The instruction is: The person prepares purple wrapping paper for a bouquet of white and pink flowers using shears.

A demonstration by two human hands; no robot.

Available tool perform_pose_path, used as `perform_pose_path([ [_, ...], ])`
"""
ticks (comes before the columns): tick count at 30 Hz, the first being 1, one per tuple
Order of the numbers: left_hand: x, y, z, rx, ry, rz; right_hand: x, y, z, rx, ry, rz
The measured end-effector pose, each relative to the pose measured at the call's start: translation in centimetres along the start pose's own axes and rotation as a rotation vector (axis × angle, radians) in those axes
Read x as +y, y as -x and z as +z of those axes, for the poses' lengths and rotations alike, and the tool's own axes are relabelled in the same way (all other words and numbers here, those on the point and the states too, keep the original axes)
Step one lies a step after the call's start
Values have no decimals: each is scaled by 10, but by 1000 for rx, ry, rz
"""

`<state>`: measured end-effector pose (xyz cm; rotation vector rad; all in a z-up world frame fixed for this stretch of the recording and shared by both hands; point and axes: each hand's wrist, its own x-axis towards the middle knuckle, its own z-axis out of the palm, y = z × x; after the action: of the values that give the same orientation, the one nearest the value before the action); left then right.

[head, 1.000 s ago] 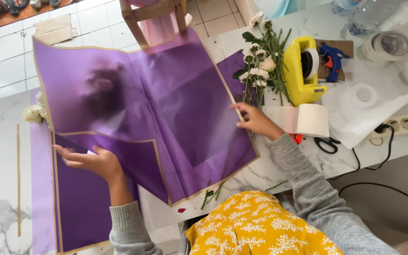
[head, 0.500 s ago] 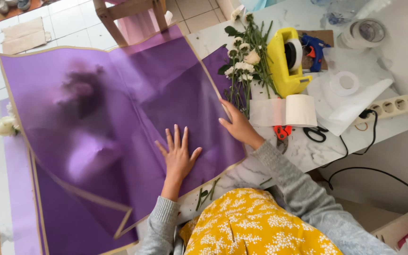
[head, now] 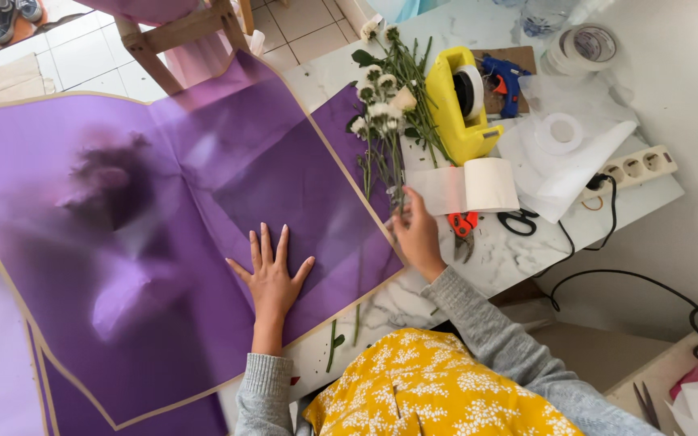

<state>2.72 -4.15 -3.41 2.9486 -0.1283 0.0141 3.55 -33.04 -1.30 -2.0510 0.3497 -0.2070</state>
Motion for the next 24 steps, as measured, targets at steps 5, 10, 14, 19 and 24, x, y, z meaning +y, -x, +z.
perform_pose_path([
  [5, -2, 0, 0, 5, 15, 7, -17, -47, -41, 151, -248, -47],
  [10, 1, 0, 0, 2, 38, 3, 2, -86, -72, 190, -398, -110],
  [14, 19, -4, 23, 61, 103, -3, -7, -75, -70, 65, -385, 91],
  [19, 94, -4, 12, 48, 488, 247, 46, -44, -14, -154, -258, 165],
  [24, 126, 1, 36, -55, 388, 516, 19, -16, -9, -293, -109, 294],
])
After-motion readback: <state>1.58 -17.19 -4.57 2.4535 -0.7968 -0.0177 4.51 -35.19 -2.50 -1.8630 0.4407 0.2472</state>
